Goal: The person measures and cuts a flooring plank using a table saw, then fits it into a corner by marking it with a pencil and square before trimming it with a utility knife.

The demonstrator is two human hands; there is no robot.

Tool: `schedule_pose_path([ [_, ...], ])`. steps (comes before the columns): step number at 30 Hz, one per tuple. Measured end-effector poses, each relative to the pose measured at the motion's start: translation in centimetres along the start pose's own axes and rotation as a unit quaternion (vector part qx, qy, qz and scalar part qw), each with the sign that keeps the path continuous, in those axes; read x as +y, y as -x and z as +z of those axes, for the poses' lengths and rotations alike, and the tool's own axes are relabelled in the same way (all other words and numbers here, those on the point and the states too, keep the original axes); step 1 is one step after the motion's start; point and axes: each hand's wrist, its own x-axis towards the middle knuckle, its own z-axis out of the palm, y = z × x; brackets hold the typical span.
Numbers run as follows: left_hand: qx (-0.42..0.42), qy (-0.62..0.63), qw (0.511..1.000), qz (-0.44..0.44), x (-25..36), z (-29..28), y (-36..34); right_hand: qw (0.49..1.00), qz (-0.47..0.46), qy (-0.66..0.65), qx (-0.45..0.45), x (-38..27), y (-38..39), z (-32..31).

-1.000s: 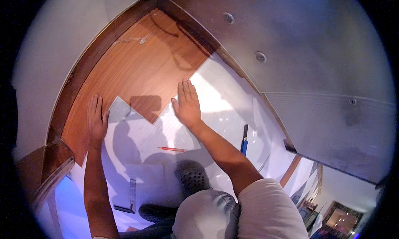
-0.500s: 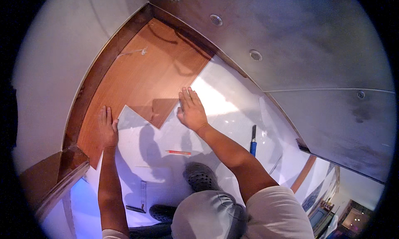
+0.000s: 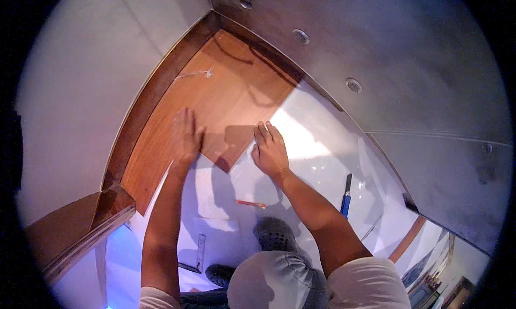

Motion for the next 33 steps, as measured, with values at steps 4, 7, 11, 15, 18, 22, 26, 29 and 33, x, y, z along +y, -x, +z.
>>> schedule_pose_path([
  [4, 0.067, 0.011, 0.997, 0.033, 3.9, 2.2, -3.1, 1.0, 0.016, -0.007, -0.007, -0.9, -0.4, -0.4],
  [7, 0.088, 0.019, 0.995, 0.044, 4.4, 2.8, -4.6, 1.0, 0.008, -0.017, 0.002, -0.3, -0.4, -0.5],
  [11, 0.065, 0.027, 0.996, 0.054, 3.8, 3.6, -3.4, 1.0, 0.015, 0.0, -0.024, -0.2, -0.1, -0.5],
  [15, 0.061, 0.033, 0.997, 0.041, 3.3, 3.8, -2.6, 1.0, -0.01, 0.001, -0.009, -0.8, -0.2, 0.3],
  [18, -0.007, 0.064, 0.997, 0.052, 6.8, 4.3, -1.0, 1.0, -0.006, 0.013, -0.014, -0.7, 0.0, 0.0],
  [22, -0.065, 0.164, 0.962, 0.209, 9.3, 0.9, 5.3, 1.0, -0.023, 0.002, 0.017, -0.1, 0.4, 0.8],
  [26, -0.151, 0.169, 0.923, 0.312, 3.3, -1.9, 13.5, 1.0, -0.015, 0.003, 0.017, -0.7, 0.6, 0.8],
  [29, -0.383, 0.042, 0.901, 0.198, -3.5, -8.8, 21.8, 0.999, -0.026, 0.0, 0.028, -0.7, 0.8, 1.6],
  [33, -0.339, 0.043, 0.939, 0.032, -7.6, -12.2, 33.8, 0.999, -0.03, 0.02, 0.029, -0.4, 0.6, 1.0],
])
